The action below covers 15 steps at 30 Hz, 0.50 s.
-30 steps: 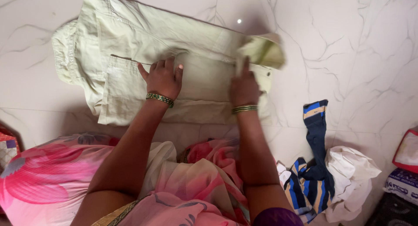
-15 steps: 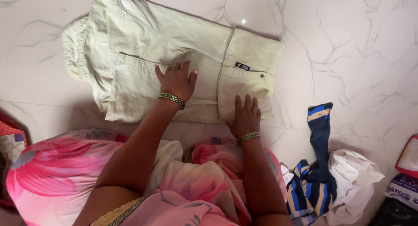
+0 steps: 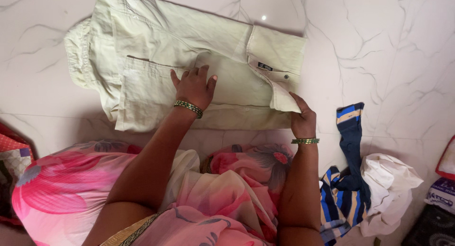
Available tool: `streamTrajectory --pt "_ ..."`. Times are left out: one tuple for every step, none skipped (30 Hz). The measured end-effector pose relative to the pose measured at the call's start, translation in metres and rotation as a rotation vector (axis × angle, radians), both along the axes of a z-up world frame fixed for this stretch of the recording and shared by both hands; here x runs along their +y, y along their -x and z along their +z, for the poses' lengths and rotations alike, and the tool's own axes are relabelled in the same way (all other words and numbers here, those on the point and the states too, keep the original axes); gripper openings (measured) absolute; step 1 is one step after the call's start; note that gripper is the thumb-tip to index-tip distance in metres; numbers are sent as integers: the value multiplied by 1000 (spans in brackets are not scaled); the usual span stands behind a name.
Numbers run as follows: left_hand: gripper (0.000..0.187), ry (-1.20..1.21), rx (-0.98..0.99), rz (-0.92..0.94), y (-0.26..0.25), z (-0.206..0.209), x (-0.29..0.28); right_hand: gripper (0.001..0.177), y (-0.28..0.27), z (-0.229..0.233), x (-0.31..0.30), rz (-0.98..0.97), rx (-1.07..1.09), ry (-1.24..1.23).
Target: The person buttons a long-sleeved shirt, lays it flat on the floor, and folds the sides and sleeves inward before placing it into a bag.
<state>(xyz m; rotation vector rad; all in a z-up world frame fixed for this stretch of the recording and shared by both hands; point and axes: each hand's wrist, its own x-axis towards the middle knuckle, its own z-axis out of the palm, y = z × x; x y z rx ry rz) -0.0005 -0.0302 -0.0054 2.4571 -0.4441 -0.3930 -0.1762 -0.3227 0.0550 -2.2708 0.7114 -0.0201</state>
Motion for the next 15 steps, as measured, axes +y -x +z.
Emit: streamTrajectory --pt "45 9 -34 4 1 -1 -1 47 5 -2 0 25 -188 -29" --pt "45 10 -32 3 2 -2 -2 47 10 -3 -2 24 -186 -28" --pt "45 9 -24 -8 3 -3 -2 57 16 -5 -3 15 -128 -49" --pt "45 8 -16 -20 3 -4 -2 67 21 -10 -4 5 -69 -69" --pt "45 7 -16 -20 4 -4 -3 67 22 -18 -5 5 -69 -71" --pt "45 -11 -7 -30 6 -4 -4 66 22 -29 -3 191 -48 51" --pt "45 -27 4 -40 8 -4 -5 70 23 -41 -1 376 -24 173" --pt "45 -27 5 -41 9 -5 -5 68 22 -57 10 460 128 203" --pt "45 -24 8 -46 10 -5 -6 67 23 -68 22 542 280 232" --pt "45 -22 10 -51 11 -5 -6 67 25 -71 30 540 281 232" --pt "45 -22 9 -53 12 -5 -7 67 26 -71 38 526 418 260" --pt "45 -30 -38 -71 13 -3 -7 67 26 -68 45 509 554 287" --pt "44 -38 -84 -86 13 -2 -7 67 25 -64 52 509 553 288" --pt "44 -37 -86 -86 14 0 -9 67 24 -61 57 496 573 322" --pt "45 -58 -40 -104 16 2 -12 66 22 -58 62 488 592 354"
